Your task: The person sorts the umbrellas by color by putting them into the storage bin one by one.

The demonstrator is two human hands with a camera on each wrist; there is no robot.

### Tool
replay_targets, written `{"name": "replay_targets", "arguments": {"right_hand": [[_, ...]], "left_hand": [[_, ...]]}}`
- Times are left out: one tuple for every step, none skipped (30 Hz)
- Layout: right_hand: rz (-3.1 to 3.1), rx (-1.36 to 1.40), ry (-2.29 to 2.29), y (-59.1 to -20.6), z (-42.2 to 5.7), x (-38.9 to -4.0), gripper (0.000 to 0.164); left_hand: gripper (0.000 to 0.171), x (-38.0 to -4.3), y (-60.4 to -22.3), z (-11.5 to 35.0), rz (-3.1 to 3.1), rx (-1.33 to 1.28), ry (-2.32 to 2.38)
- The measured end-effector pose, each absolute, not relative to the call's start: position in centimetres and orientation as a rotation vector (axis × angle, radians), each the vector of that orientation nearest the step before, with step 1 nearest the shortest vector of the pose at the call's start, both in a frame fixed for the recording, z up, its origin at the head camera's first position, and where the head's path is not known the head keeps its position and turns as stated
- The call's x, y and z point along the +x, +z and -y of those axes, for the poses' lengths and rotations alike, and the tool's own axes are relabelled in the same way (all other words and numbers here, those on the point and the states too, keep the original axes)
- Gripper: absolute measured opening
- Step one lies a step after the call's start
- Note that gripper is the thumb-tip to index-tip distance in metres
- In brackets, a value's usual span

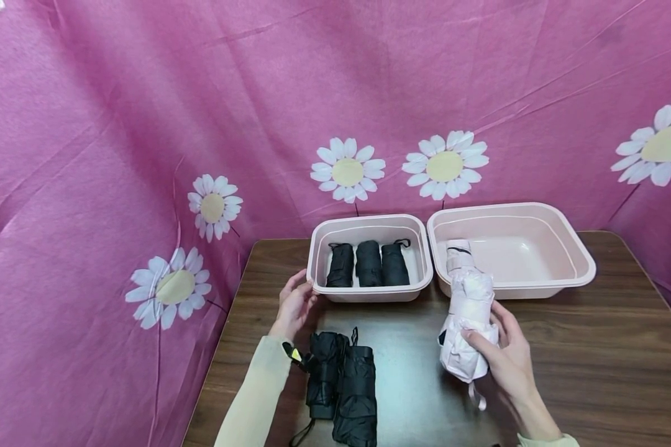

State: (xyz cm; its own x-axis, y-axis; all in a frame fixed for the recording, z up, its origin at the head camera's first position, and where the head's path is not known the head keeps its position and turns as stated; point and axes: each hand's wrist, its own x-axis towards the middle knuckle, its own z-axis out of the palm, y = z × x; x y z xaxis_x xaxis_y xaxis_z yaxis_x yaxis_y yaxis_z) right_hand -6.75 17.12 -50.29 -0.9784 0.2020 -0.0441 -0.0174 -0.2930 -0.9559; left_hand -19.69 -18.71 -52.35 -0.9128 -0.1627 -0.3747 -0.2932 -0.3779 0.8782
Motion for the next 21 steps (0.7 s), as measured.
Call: {"name": "replay_targets", "arguments": {"right_hand": [[1.728, -0.207, 2.451, -50.3, -17.4, -6.8, 0.061], [1.673, -0.172, 2.494, -50.2, -17.8, -6.9, 0.06], [1.615, -0.134, 2.54, -50.2, -18.1, -7.0, 0.06], [1.549, -0.094, 2.592, -50.2, -18.4, -7.1, 0.06], [1.497, -0.058, 2.635, -50.2, -18.7, -7.2, 0.059], [1.456, -0.03, 2.666, -50.2, -19.0, -7.3, 0.058], [1.418, -0.01, 2.691, -50.1, -19.2, -7.4, 0.058], [1.385, 0.004, 2.708, -50.1, -19.5, -7.6, 0.057], [1.353, 0.012, 2.723, -50.0, -19.7, -7.7, 0.057], [1.325, 0.017, 2.735, -49.9, -20.0, -7.8, 0.056], [1.303, 0.014, 2.742, -49.8, -20.2, -7.9, 0.056], [1.281, 0.012, 2.748, -49.7, -20.5, -8.0, 0.055], [1.255, 0.011, 2.754, -49.6, -20.7, -8.2, 0.055], [1.225, 0.012, 2.766, -49.5, -21.0, -8.3, 0.055], [1.195, 0.014, 2.78, -49.4, -21.2, -8.4, 0.055], [1.17, 0.016, 2.79, -49.3, -21.5, -8.5, 0.055], [1.147, 0.016, 2.798, -49.2, -21.7, -8.6, 0.055], [1.131, 0.022, 2.801, -49.1, -21.9, -8.8, 0.055], [1.113, 0.027, 2.803, -49.1, -22.2, -8.9, 0.056], [1.096, 0.032, 2.802, -49.0, -22.3, -9.1, 0.056], [1.083, 0.036, 2.799, -48.9, -22.5, -9.3, 0.056]], "left_hand": [[0.043, -19.7, -52.4, 18.7, -1.704, -0.625, 2.464], [0.044, -19.7, -52.4, 18.7, -1.703, -0.626, 2.465], [0.043, -19.6, -52.4, 18.7, -1.703, -0.628, 2.464], [0.043, -19.6, -52.4, 18.7, -1.703, -0.63, 2.463], [0.043, -19.6, -52.4, 18.7, -1.706, -0.632, 2.461], [0.043, -19.6, -52.4, 18.7, -1.704, -0.634, 2.463], [0.043, -19.6, -52.3, 18.7, -1.704, -0.636, 2.463], [0.043, -19.6, -52.3, 18.7, -1.704, -0.636, 2.463], [0.043, -19.6, -52.3, 18.7, -1.706, -0.635, 2.46], [0.043, -19.6, -52.3, 18.7, -1.706, -0.636, 2.46], [0.043, -19.6, -52.3, 18.7, -1.704, -0.632, 2.461], [0.043, -19.6, -52.3, 18.7, -1.704, -0.632, 2.459], [0.043, -19.6, -52.3, 18.7, -1.707, -0.63, 2.456], [0.043, -19.6, -52.3, 18.7, -1.707, -0.629, 2.455], [0.043, -19.6, -52.3, 18.7, -1.706, -0.63, 2.457], [0.044, -19.6, -52.3, 18.7, -1.705, -0.631, 2.458], [0.044, -19.6, -52.3, 18.7, -1.707, -0.628, 2.458], [0.044, -19.6, -52.3, 18.7, -1.712, -0.628, 2.457], [0.044, -19.7, -52.4, 18.8, -1.713, -0.624, 2.459], [0.044, -19.7, -52.4, 18.8, -1.714, -0.625, 2.461], [0.044, -19.7, -52.4, 18.8, -1.716, -0.624, 2.46]]}}
